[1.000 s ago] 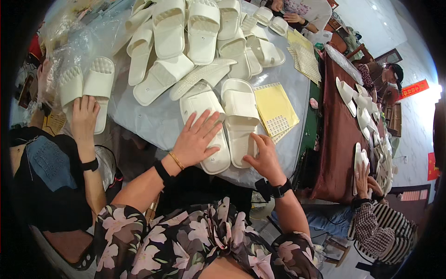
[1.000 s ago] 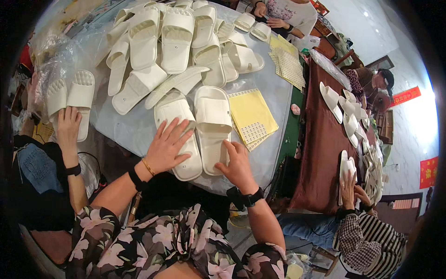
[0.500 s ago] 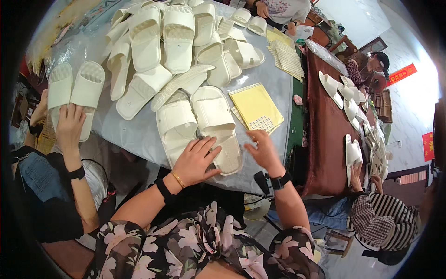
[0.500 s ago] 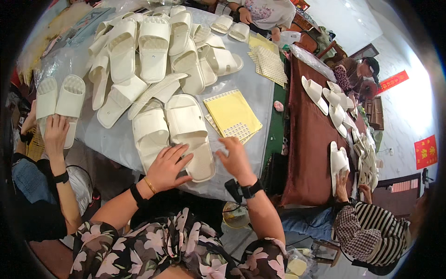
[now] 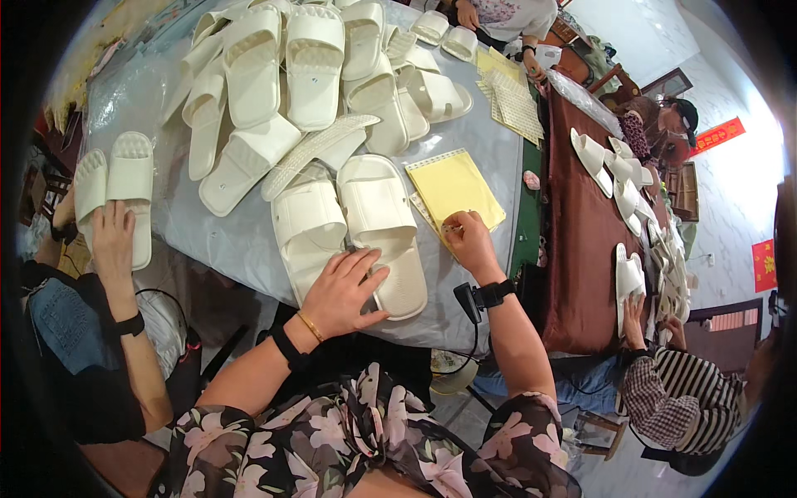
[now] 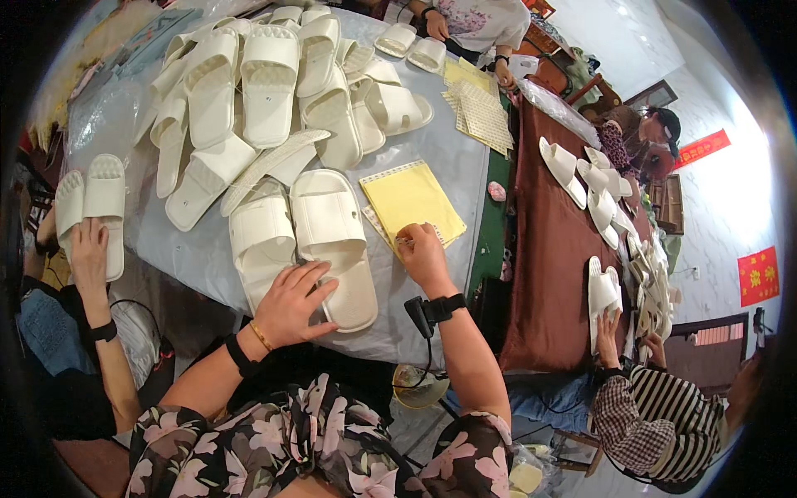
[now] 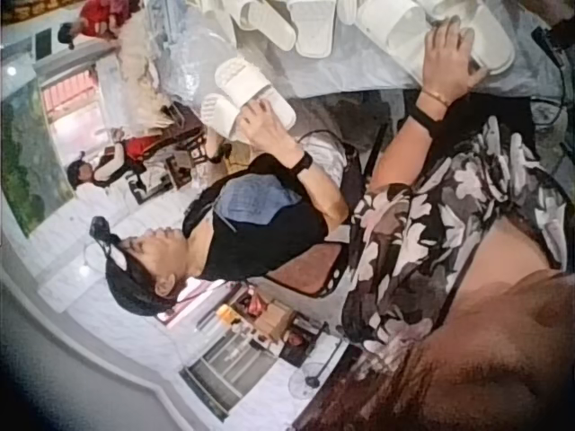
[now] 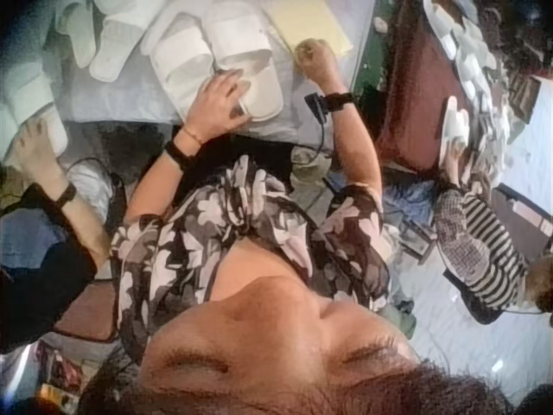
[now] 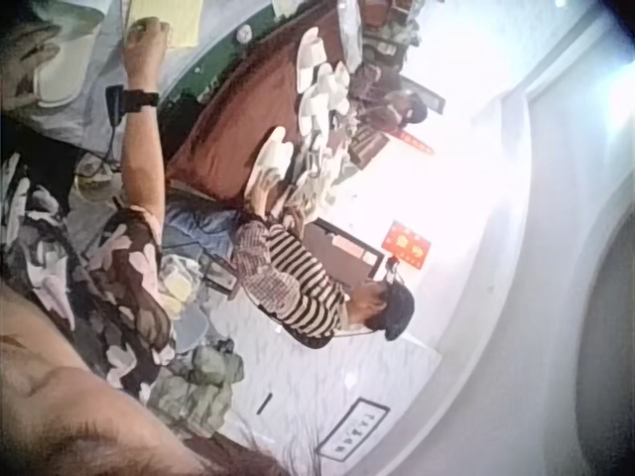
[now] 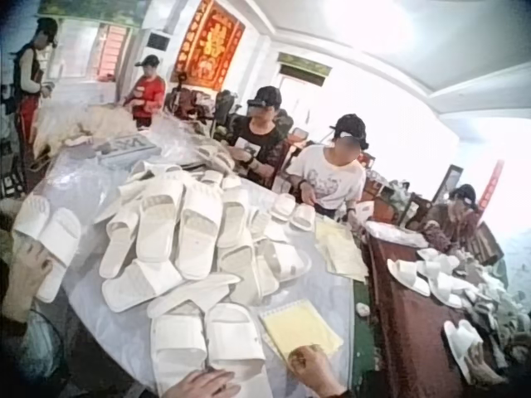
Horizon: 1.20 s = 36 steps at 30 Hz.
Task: Manually assembling and inspecting indoor slippers at a manufacturing table.
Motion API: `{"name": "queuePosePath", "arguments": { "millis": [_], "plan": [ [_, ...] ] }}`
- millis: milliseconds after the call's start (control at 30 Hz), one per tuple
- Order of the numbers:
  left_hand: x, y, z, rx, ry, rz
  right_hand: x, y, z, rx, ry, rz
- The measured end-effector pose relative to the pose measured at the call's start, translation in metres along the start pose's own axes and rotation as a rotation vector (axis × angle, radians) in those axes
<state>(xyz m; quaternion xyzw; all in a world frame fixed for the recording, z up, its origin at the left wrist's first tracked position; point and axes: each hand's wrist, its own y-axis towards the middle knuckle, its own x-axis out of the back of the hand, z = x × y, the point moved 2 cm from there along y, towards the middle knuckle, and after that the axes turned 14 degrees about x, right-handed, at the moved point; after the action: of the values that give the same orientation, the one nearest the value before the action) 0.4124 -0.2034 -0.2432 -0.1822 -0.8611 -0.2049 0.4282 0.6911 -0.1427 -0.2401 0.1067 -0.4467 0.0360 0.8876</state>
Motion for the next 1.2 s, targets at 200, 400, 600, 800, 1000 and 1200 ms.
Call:
{"name": "queuePosePath", "arguments": {
  "millis": [200,400,600,800,1000,1200],
  "plan": [
    [-0.002,0.001,0.000,0.001,0.010,-0.004,-0.007,-0.004,-0.012,0.045,-0.062,0.026],
    [-0.002,0.001,0.001,0.001,0.008,0.000,-0.009,-0.006,-0.003,-0.002,-0.050,-0.062],
    [-0.003,0.000,0.000,-0.001,0.025,-0.004,-0.011,-0.007,-0.002,0.043,-0.088,-0.025],
    [-0.002,-0.001,0.001,-0.003,0.031,-0.008,-0.011,-0.009,0.001,0.042,-0.056,-0.125],
    [-0.002,0.000,0.001,-0.004,0.030,-0.005,-0.014,-0.009,-0.002,0.019,-0.029,-0.149],
    [-0.003,0.000,0.001,-0.003,0.028,-0.007,-0.012,-0.008,-0.002,0.008,-0.030,-0.119]
  ]
}}
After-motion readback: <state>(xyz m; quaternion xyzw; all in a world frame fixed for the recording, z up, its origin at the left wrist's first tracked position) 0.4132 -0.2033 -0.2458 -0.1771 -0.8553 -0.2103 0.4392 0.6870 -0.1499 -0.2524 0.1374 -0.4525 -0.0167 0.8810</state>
